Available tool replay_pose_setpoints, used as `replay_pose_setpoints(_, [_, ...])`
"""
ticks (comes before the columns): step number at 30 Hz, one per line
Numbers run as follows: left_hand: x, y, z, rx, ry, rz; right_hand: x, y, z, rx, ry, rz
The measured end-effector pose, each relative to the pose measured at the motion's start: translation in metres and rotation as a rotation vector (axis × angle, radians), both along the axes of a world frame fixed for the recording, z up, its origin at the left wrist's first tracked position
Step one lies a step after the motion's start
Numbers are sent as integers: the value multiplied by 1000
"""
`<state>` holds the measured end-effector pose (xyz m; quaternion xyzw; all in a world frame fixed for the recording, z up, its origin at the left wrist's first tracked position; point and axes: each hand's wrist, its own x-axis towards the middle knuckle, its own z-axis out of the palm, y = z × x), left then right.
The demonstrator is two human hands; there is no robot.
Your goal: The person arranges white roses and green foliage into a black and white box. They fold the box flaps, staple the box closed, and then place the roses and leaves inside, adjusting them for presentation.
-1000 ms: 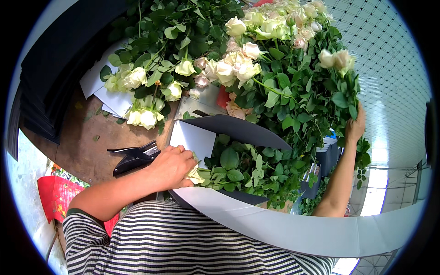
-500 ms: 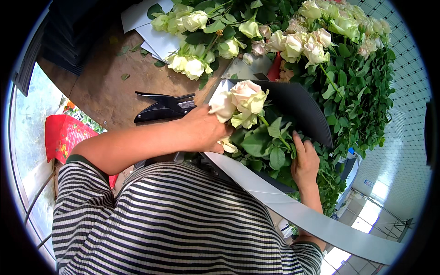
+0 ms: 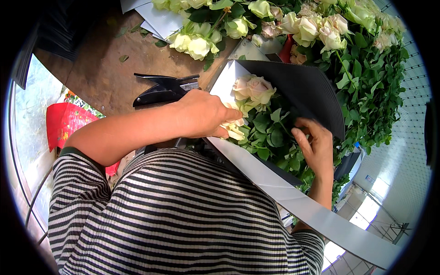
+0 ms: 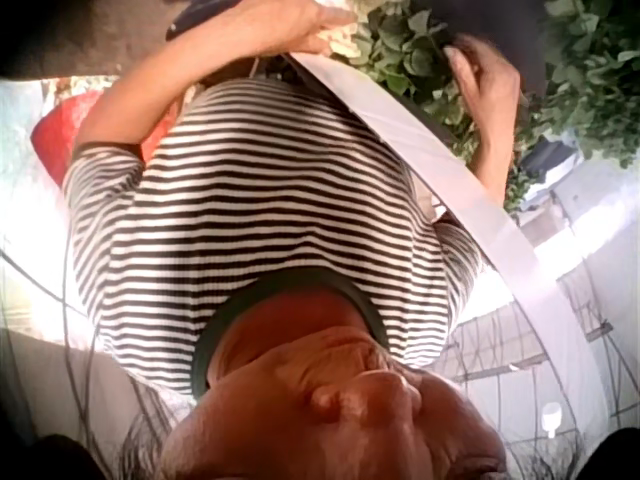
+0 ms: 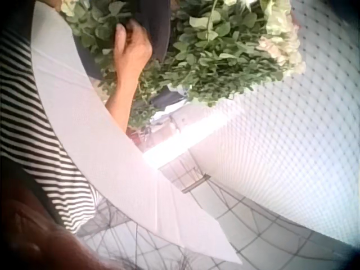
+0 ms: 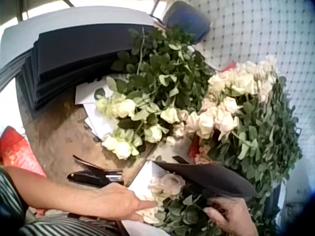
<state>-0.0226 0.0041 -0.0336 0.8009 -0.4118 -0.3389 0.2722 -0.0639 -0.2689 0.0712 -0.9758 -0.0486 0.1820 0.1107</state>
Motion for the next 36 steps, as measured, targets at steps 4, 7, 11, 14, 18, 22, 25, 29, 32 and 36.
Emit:
replay_pose_setpoints(4, [-2,0,-3,-20,8,9,6,24,-52,125,-126,176])
replay_pose_setpoints(7, [0,2,-6,-37,23,8,8,29,-57,125,-21,200])
replay_pose_setpoints(11, [1,2,-6,-44,30,-13,2,27,-64,247,105,249])
replay_pose_setpoints(14, [-4,3,-11,-116,-21,28,7,23,-87,194,-132,250])
replay_pose_setpoints(18, [-5,6,-19,-203,-61,40,2,30,-95,-92,-368,373])
replay_pose_setpoints(22, [-1,5,-10,-134,-60,-10,-3,31,-105,-89,-394,439])
replay_pose_setpoints(25, [2,4,-12,-341,-252,-23,-3,32,-104,-74,-408,455])
replay_pose_setpoints(29, [6,-5,-17,-417,-341,-90,-4,35,-99,-34,-334,397])
replay_pose_setpoints(32, [6,-4,-17,-336,-276,-95,2,34,-94,95,-357,218])
replay_pose_setpoints(36, [5,-3,-17,-301,-224,-94,3,30,-92,-6,-413,156])
